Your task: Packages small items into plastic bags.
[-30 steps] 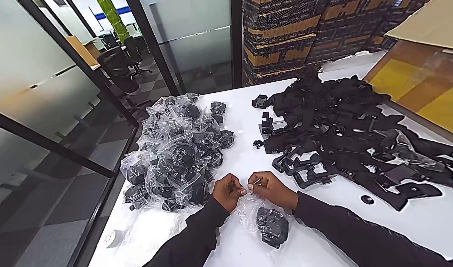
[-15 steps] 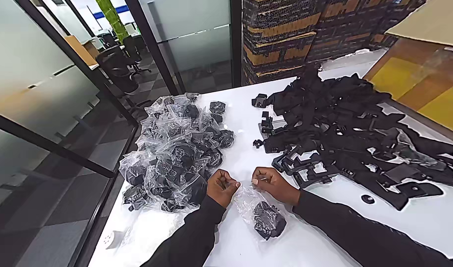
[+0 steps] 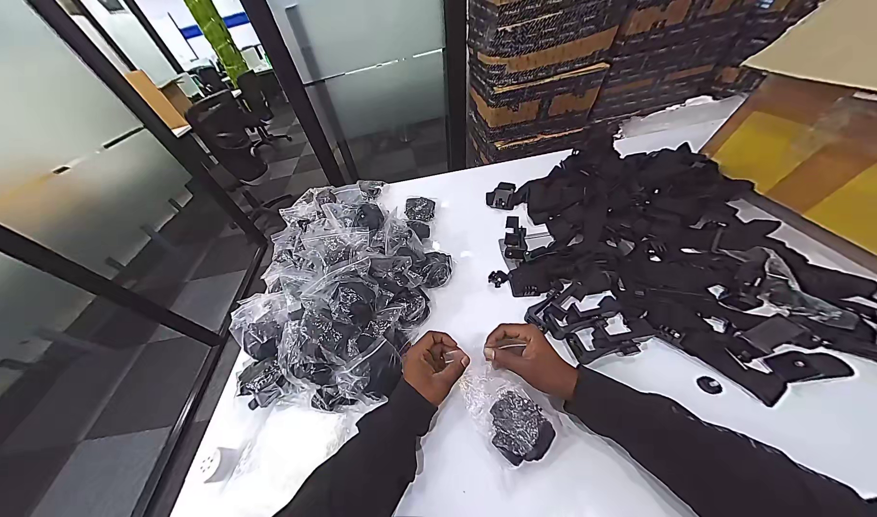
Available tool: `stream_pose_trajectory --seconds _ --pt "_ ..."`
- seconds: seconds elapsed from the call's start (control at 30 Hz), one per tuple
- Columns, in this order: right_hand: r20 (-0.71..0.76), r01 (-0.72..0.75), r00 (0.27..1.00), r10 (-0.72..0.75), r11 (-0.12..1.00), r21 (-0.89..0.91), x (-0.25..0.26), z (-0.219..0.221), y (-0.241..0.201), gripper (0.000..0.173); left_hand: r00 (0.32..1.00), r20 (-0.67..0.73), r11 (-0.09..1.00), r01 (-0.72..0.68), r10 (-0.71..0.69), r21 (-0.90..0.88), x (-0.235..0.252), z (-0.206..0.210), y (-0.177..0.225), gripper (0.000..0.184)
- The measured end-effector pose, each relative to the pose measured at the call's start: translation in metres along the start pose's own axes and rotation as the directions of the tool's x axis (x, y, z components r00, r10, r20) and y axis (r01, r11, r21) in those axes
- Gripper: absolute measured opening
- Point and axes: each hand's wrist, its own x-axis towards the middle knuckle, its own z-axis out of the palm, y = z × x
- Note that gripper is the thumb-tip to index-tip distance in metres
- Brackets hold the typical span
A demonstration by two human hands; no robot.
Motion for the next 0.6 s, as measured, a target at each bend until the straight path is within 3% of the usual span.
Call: stream_pose_trajectory --seconds 0.17,0.47,0.6 --pt "-0.07 -0.019 0.997 0.023 0.998 0.06 0.0012 -0.0019 0.0023 0.002 0.994 -0.087 0.996 0.053 -0.059 -0.072 0.0026 -0.0014 0.0032 0.028" --pt "-0.055 -0.017 0.998 0.02 0.999 0.05 0.0011 0.0008 0.0015 0.002 0.995 -0.102 0.993 -0.009 -0.003 -0.114 -0.0002 0.0011 0.0054 0.029" --pt "-0.059 -0.014 0.998 0.016 0.999 0.034 0.0016 0.0001 0.0011 0.002 0.994 -0.1 0.994 0.026 -0.036 -0.103 0.0002 -0.0001 0.0057 0.028"
